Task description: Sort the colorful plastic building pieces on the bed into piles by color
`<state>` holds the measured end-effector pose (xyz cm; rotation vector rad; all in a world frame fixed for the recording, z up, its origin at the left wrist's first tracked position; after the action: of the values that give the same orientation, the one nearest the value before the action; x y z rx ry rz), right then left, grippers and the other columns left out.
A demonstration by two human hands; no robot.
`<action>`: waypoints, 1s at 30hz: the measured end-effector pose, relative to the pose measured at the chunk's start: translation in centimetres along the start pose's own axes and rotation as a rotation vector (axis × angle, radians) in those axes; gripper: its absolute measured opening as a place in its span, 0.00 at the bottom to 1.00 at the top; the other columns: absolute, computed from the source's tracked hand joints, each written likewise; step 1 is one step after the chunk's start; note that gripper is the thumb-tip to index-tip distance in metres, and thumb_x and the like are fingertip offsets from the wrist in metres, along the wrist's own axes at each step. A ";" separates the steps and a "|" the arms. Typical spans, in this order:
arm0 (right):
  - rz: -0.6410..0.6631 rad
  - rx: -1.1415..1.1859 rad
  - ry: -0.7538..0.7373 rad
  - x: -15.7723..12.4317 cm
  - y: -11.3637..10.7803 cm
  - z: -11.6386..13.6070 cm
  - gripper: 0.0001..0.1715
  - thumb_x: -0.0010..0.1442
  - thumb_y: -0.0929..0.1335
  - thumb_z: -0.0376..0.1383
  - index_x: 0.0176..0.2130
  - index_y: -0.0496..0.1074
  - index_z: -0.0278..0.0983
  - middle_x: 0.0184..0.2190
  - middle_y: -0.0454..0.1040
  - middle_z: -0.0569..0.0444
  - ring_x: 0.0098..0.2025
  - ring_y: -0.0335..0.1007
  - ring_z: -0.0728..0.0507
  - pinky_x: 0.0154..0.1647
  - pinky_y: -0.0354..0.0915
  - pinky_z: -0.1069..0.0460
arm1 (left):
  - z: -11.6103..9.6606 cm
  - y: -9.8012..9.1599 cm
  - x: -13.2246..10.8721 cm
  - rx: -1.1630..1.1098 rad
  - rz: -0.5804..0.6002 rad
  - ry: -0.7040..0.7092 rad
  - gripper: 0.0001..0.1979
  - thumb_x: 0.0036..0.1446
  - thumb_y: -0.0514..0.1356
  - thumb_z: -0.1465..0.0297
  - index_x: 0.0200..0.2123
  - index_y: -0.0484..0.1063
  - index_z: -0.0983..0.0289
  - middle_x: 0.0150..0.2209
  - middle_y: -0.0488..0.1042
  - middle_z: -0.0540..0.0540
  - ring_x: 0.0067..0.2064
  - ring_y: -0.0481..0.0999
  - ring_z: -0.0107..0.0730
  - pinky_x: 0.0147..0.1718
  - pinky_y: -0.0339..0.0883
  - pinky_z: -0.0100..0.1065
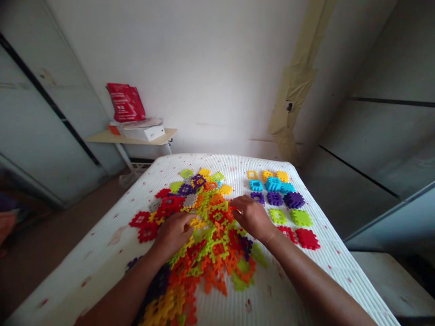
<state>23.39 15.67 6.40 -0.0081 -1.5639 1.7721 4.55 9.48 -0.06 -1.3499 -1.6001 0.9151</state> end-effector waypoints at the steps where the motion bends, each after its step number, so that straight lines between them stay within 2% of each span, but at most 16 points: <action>1: 0.014 0.000 0.007 -0.1 0.4 0.1 0.10 0.61 0.62 0.32 0.36 0.73 0.36 0.33 0.75 0.48 0.37 0.70 0.45 0.39 0.65 0.50 | -0.1 0.0 0.0 0.023 -0.001 0.009 0.17 0.50 0.55 0.76 0.43 0.73 0.60 0.35 0.74 0.54 0.38 0.71 0.33 0.40 0.62 0.32; 6: 0.032 0.014 0.064 0.2 1.7 0.1 0.11 0.60 0.61 0.29 0.36 0.73 0.36 0.32 0.74 0.49 0.36 0.69 0.45 0.38 0.64 0.51 | -0.2 0.3 0.0 0.132 0.016 -0.006 0.15 0.50 0.56 0.75 0.42 0.73 0.59 0.37 0.73 0.54 0.41 0.71 0.34 0.42 0.62 0.32; 9: 0.063 0.028 0.085 0.1 2.6 0.3 0.12 0.59 0.61 0.29 0.36 0.73 0.36 0.34 0.75 0.49 0.38 0.69 0.45 0.39 0.63 0.52 | -0.2 -0.2 -0.2 0.246 0.002 -0.071 0.11 0.50 0.58 0.69 0.39 0.73 0.62 0.38 0.72 0.58 0.44 0.70 0.40 0.43 0.62 0.36; 12: 0.110 0.027 0.115 -0.4 3.7 0.1 0.11 0.59 0.62 0.30 0.35 0.73 0.37 0.36 0.75 0.50 0.39 0.69 0.45 0.40 0.63 0.52 | -0.3 -0.9 -0.4 0.355 -0.016 -0.131 0.15 0.50 0.58 0.61 0.36 0.73 0.65 0.38 0.71 0.62 0.44 0.70 0.45 0.42 0.62 0.40; 14: 0.132 0.022 0.135 -0.8 4.1 -0.1 0.11 0.59 0.62 0.31 0.35 0.74 0.37 0.36 0.75 0.50 0.40 0.69 0.46 0.40 0.63 0.53 | -0.5 -1.0 -0.5 0.388 -0.006 -0.141 0.16 0.50 0.58 0.59 0.36 0.73 0.66 0.38 0.71 0.62 0.44 0.70 0.46 0.41 0.62 0.41; 21: 0.177 0.012 0.145 -1.1 4.7 0.0 0.12 0.61 0.61 0.34 0.37 0.74 0.38 0.35 0.75 0.51 0.38 0.69 0.47 0.38 0.62 0.54 | -1.0 -0.6 -0.6 0.425 0.027 -0.094 0.08 0.50 0.56 0.67 0.33 0.72 0.62 0.36 0.72 0.57 0.42 0.70 0.41 0.37 0.62 0.37; 30: 0.201 -0.003 0.164 -1.3 4.9 0.1 0.12 0.62 0.61 0.35 0.37 0.74 0.39 0.34 0.75 0.51 0.38 0.69 0.47 0.40 0.62 0.54 | -1.5 -0.1 -0.7 0.448 0.016 -0.029 0.09 0.52 0.53 0.70 0.32 0.73 0.63 0.35 0.74 0.58 0.41 0.72 0.41 0.37 0.61 0.39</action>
<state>21.74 15.11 1.65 -0.3146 -1.4895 1.8719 5.95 8.76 0.57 -1.0379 -1.3034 1.2213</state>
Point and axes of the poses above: each hand's wrist, its own x-axis towards the middle knuckle, its own y-axis out of the palm, z = x × y, the point moved 8 cm from there along x, towards the middle knuckle
